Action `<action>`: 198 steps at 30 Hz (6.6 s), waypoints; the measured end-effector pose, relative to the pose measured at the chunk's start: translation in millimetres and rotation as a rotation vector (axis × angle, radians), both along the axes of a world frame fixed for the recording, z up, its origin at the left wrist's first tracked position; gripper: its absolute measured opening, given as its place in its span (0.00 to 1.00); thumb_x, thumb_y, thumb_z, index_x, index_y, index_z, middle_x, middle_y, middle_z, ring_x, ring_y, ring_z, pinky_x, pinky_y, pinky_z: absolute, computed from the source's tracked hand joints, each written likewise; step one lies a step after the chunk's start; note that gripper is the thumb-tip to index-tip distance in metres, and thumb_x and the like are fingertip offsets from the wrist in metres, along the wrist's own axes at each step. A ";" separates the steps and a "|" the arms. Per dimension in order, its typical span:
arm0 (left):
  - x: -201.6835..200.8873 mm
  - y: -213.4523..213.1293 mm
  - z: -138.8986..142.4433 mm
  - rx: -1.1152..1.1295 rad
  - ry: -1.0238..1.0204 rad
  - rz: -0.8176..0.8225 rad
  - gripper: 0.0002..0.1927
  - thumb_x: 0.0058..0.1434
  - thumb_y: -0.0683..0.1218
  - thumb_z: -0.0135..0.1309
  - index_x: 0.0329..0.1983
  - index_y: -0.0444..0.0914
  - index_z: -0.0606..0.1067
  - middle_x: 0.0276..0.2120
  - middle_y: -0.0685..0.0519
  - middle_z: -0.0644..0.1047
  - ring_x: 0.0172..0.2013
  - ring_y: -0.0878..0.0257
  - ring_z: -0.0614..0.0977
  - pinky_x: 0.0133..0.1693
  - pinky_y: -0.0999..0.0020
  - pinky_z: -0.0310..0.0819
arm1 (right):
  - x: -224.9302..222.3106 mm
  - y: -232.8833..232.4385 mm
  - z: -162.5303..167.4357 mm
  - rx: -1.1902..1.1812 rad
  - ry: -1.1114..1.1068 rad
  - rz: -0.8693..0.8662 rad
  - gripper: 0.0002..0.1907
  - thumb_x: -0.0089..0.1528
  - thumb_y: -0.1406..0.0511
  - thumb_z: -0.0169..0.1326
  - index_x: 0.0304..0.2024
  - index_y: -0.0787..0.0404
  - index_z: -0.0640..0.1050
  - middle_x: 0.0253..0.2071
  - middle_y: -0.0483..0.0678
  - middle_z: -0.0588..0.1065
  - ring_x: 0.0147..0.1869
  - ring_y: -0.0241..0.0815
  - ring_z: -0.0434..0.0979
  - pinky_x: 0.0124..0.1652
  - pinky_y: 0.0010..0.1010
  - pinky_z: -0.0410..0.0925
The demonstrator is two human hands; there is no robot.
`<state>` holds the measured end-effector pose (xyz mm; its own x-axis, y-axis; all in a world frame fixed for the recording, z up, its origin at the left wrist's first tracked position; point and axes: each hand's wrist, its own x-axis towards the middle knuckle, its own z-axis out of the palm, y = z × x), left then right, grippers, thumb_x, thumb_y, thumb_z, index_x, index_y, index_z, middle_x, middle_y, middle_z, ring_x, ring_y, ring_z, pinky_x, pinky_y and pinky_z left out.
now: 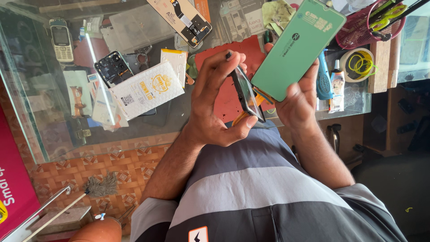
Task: The person disassembles a smartphone, cleans the internal components with a toothbrush, and reassembles the device by aligning and connecting the screen assembly. The person uses a metal prying tool and a toothbrush to clean and manipulate the phone parts.
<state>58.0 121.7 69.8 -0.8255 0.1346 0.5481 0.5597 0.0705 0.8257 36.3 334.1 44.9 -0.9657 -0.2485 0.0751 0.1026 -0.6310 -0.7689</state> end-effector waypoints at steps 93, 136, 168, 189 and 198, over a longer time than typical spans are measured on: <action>-30.5 21.0 -40.8 0.506 -0.247 -0.288 0.38 0.68 0.61 0.57 0.73 0.45 0.55 0.59 0.52 0.65 0.41 0.72 0.64 0.42 0.77 0.63 | 11.9 2.0 -5.6 -0.009 0.035 -0.023 0.36 0.77 0.42 0.32 0.76 0.59 0.56 0.71 0.61 0.61 0.71 0.55 0.70 0.66 0.57 0.70; -8.2 -16.2 -21.5 0.371 -0.104 -0.368 0.42 0.64 0.64 0.63 0.76 0.51 0.58 0.72 0.46 0.61 0.62 0.60 0.72 0.61 0.63 0.72 | 13.3 22.1 50.4 0.994 0.689 0.067 0.57 0.52 0.55 0.75 0.73 0.72 0.58 0.57 0.55 0.76 0.61 0.47 0.79 0.60 0.34 0.72; -2.3 -11.4 -14.2 0.401 -0.255 -0.413 0.50 0.61 0.51 0.73 0.80 0.44 0.55 0.72 0.50 0.63 0.70 0.60 0.69 0.66 0.59 0.76 | 10.3 5.1 70.3 1.258 0.829 0.222 0.45 0.54 0.54 0.71 0.69 0.62 0.69 0.63 0.64 0.63 0.60 0.57 0.76 0.52 0.41 0.75; -33.4 16.8 -57.2 1.101 -0.524 -0.214 0.20 0.78 0.54 0.48 0.68 0.48 0.61 0.59 0.41 0.73 0.56 0.50 0.81 0.49 0.55 0.85 | 9.0 -6.4 42.3 1.083 1.000 -0.024 0.24 0.64 0.78 0.58 0.62 0.70 0.70 0.65 0.65 0.71 0.73 0.63 0.70 0.73 0.53 0.65; -41.9 10.4 -54.2 0.949 -0.640 -0.181 0.15 0.76 0.57 0.47 0.56 0.45 0.64 0.51 0.52 0.70 0.50 0.59 0.80 0.42 0.59 0.86 | 4.5 -1.9 52.5 1.108 0.930 -0.152 0.22 0.62 0.78 0.57 0.59 0.70 0.74 0.57 0.62 0.78 0.60 0.63 0.79 0.60 0.43 0.73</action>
